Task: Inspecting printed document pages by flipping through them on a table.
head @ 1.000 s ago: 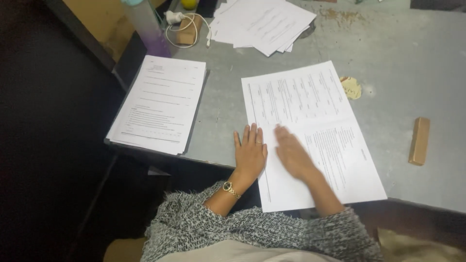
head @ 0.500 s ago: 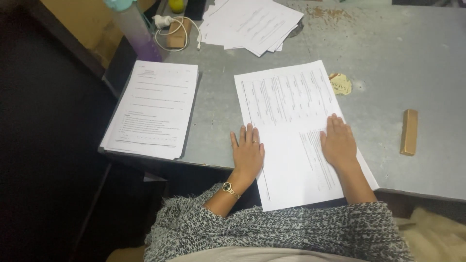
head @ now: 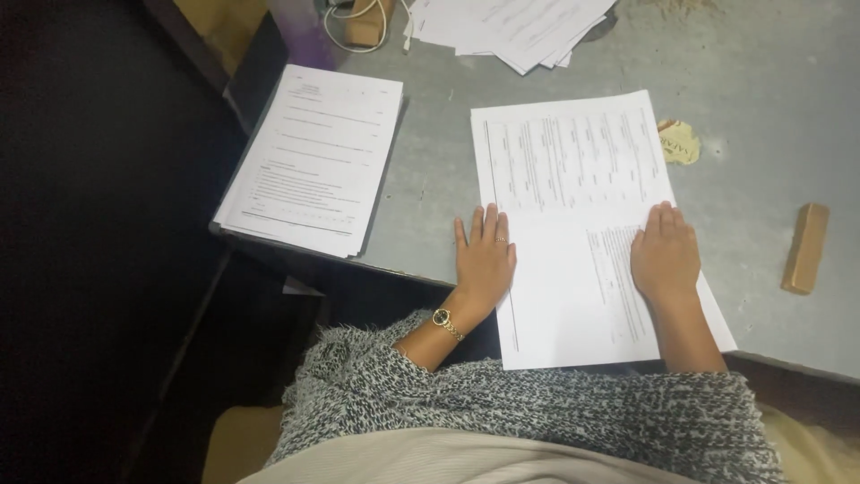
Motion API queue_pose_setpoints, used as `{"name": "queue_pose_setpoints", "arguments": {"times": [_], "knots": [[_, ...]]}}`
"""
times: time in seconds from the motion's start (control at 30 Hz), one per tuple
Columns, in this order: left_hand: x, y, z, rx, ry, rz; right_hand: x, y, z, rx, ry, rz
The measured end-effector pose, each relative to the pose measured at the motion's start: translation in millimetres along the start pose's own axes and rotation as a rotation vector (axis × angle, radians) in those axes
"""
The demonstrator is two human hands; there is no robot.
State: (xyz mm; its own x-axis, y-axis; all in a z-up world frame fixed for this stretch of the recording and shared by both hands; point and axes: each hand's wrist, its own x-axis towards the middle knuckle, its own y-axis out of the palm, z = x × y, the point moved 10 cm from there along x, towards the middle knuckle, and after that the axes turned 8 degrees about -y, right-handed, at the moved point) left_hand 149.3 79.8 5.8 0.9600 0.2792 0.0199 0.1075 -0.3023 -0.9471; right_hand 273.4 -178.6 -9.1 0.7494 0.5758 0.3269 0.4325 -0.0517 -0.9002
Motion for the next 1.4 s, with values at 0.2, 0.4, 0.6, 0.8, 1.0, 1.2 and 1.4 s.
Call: {"name": "queue_pose_setpoints", "arguments": {"times": [0.2,0.4,0.6,0.8,1.0,1.2,1.4], "knots": [[3,7,2,0.072,-0.005,0.001,2,20,-24,0.109,0.089,0.196],[5,7,1,0.096,-0.014,0.117,0,27,-43,0.266,0.070,0.320],[4,3,0,0.122,-0.005,0.128,4,19,-39,0.257,0.028,0.314],[40,-9,21,0.126,0.061,-0.059,15,30,-29,0.387,0.040,0.380],[134,-13,87,0.211,0.069,-0.064,51,41,-8,0.575,0.055,0.402],[142,-43,70,0.467,-0.092,-0.160,70,19,20,0.520,0.100,0.328],[118,43,-84,0.220,0.324,-0.028,69,13,20,0.536,0.086,0.293]]}}
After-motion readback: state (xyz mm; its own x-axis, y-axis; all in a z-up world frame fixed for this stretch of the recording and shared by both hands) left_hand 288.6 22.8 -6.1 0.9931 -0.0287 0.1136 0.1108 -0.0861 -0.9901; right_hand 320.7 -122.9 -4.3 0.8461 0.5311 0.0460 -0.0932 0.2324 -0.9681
